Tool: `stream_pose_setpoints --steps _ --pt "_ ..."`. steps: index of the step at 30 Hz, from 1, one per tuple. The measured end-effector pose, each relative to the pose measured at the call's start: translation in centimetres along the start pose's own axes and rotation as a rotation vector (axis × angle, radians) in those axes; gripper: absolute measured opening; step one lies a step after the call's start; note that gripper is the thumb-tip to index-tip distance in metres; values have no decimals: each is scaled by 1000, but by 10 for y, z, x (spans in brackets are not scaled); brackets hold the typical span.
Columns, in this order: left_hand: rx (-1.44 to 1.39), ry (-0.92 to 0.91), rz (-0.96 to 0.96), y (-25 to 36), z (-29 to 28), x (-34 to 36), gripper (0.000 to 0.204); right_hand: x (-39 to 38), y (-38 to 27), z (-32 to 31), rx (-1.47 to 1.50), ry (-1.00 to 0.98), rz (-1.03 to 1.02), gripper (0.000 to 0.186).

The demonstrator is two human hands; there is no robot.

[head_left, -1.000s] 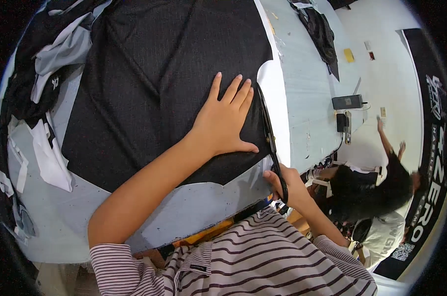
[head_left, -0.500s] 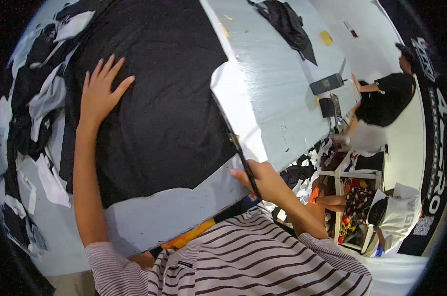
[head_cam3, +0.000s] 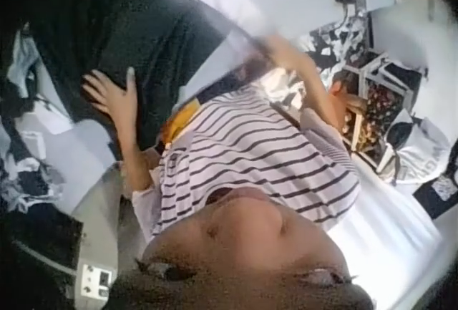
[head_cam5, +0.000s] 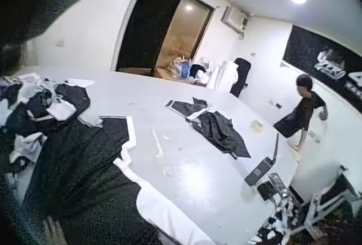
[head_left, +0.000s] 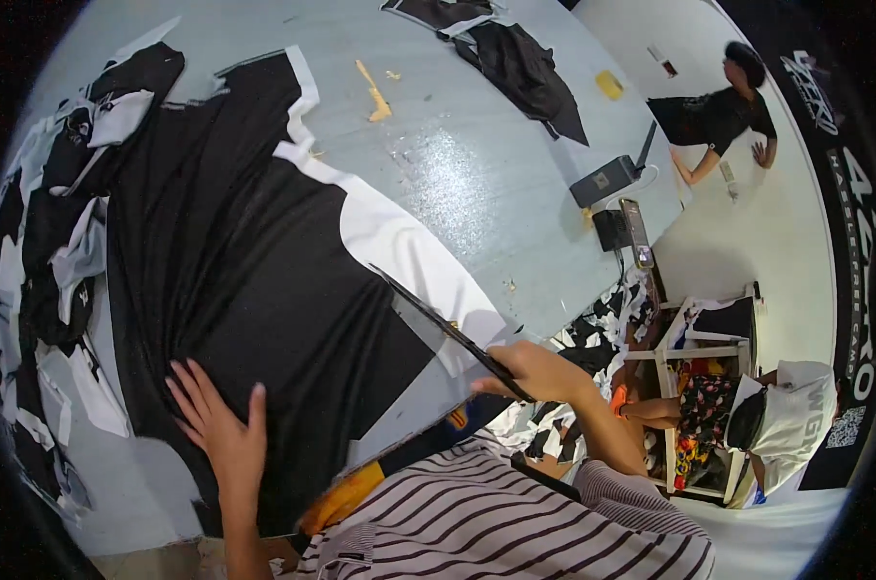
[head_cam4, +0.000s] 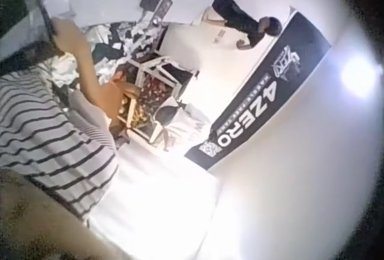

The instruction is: Cutting black fabric along the edges of a white paper pattern using large scissors.

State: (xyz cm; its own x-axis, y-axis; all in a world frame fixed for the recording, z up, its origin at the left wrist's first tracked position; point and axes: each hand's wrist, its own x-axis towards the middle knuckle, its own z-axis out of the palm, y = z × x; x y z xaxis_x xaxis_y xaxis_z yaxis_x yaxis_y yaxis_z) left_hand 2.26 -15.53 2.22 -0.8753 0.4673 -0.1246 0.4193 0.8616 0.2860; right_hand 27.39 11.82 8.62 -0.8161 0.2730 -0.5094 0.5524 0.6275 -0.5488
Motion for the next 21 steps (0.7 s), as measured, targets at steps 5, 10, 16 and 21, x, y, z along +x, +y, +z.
stream_pose_setpoints --steps 5,10,16,21 --pt "17 -66 258 30 -42 -7 68 -10 7 -8 67 -45 -16 44" --pt "-145 -32 801 86 -27 53 61 -15 13 -4 209 -87 174 37" --pt "-41 15 1015 120 14 100 82 -20 8 2 710 -159 247 34" --pt "-15 63 1038 113 30 111 102 -14 0 -4 458 -204 196 40"
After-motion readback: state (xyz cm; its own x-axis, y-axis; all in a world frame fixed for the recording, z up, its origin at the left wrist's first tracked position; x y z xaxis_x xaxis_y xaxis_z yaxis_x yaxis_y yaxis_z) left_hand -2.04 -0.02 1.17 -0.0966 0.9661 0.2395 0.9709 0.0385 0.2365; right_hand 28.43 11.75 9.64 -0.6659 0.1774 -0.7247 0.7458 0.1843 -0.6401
